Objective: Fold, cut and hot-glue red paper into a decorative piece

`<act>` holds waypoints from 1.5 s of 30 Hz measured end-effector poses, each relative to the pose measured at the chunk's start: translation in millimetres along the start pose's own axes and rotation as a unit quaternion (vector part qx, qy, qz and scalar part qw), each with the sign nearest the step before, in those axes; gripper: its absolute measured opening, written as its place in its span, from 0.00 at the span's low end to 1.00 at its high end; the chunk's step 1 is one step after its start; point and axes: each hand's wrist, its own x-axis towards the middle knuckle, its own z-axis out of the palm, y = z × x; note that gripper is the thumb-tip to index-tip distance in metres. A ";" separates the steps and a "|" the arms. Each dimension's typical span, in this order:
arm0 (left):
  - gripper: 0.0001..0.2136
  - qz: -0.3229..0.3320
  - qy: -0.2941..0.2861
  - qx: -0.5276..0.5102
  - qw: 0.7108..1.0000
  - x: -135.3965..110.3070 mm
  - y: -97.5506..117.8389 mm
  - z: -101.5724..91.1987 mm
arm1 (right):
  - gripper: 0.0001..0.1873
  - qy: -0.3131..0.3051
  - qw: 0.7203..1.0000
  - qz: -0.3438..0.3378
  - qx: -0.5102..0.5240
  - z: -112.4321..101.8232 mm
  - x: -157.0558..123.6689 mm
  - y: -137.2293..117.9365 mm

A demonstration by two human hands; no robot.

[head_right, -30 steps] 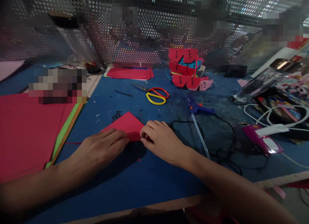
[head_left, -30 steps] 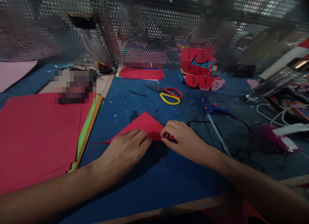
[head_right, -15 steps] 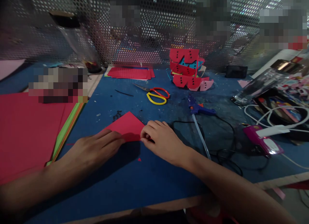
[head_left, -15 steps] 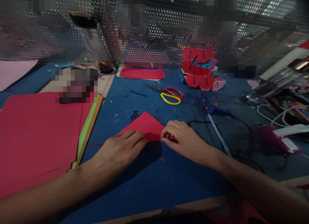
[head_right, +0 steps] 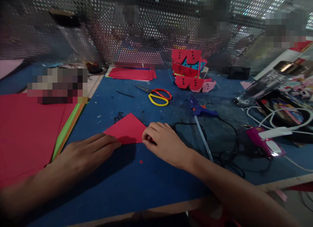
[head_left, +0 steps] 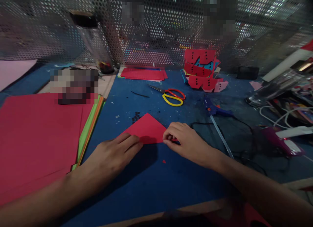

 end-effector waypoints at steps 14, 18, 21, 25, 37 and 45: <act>0.13 -0.023 0.032 -0.013 0.999 -12.8 -3.2 1.6 | 0.04 -0.004 1.000 0.005 0.007 -1.4 -0.5 -0.3; 0.13 -0.032 0.026 -0.025 0.999 -17.3 -5.0 5.4 | 0.03 -0.004 1.000 0.006 0.007 -1.6 -1.1 -0.1; 0.13 -0.036 0.036 -0.020 0.998 -21.2 -6.9 6.9 | 0.03 -0.004 1.000 0.004 0.009 -1.4 -1.2 -0.1; 0.12 -0.031 0.050 0.003 0.998 -27.8 -9.1 6.4 | 0.03 -0.001 1.000 0.002 0.012 -0.7 -0.8 0.5; 0.12 -0.054 0.034 0.016 0.998 -46.2 -14.9 2.9 | 0.03 0.001 1.000 0.004 0.013 -0.7 -1.1 0.1; 0.13 -0.066 0.039 0.008 0.997 -50.9 -16.1 3.0 | 0.03 -0.001 1.000 0.003 0.013 -1.0 -1.4 1.3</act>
